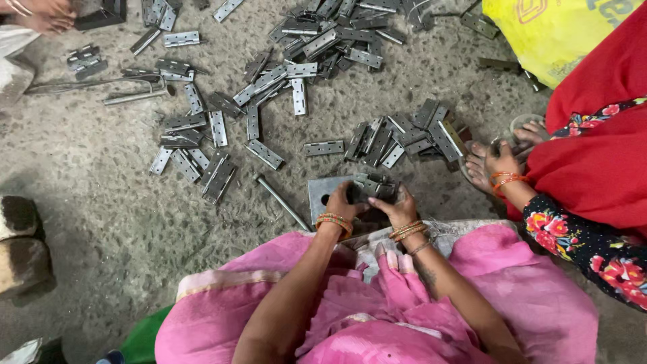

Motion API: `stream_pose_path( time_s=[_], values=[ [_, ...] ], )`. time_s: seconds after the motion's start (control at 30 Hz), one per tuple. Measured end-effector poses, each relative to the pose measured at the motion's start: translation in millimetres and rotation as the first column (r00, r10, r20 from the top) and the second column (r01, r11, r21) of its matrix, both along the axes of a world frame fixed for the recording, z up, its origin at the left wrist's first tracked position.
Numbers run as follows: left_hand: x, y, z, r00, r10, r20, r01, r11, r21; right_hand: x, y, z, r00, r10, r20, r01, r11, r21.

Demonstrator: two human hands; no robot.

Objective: The person sits on the floor and assembles small metal hinge components by placing them on a metal block and striking them with a cylindrical metal tool. The person repeatedly picks up hinge parts, aligns them, and taps them into place, then places the finished pieces into a nearby bucket.

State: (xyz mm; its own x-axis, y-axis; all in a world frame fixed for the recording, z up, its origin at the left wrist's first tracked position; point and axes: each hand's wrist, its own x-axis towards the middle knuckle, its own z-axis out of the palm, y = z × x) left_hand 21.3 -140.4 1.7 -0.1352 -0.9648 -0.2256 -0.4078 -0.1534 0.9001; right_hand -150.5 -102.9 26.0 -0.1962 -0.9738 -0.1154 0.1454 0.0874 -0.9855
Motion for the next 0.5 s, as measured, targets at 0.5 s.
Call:
stream_pose_path(
  time_s=[0.5],
  values=[
    [12.2, 14.4, 10.9, 0.991, -0.004, 0.137, 0.051, 0.938, -0.344, 14.6, 9.0, 3.7, 0.893, 0.065, -0.446, -0.178, 0.96, -0.215]
  ],
)
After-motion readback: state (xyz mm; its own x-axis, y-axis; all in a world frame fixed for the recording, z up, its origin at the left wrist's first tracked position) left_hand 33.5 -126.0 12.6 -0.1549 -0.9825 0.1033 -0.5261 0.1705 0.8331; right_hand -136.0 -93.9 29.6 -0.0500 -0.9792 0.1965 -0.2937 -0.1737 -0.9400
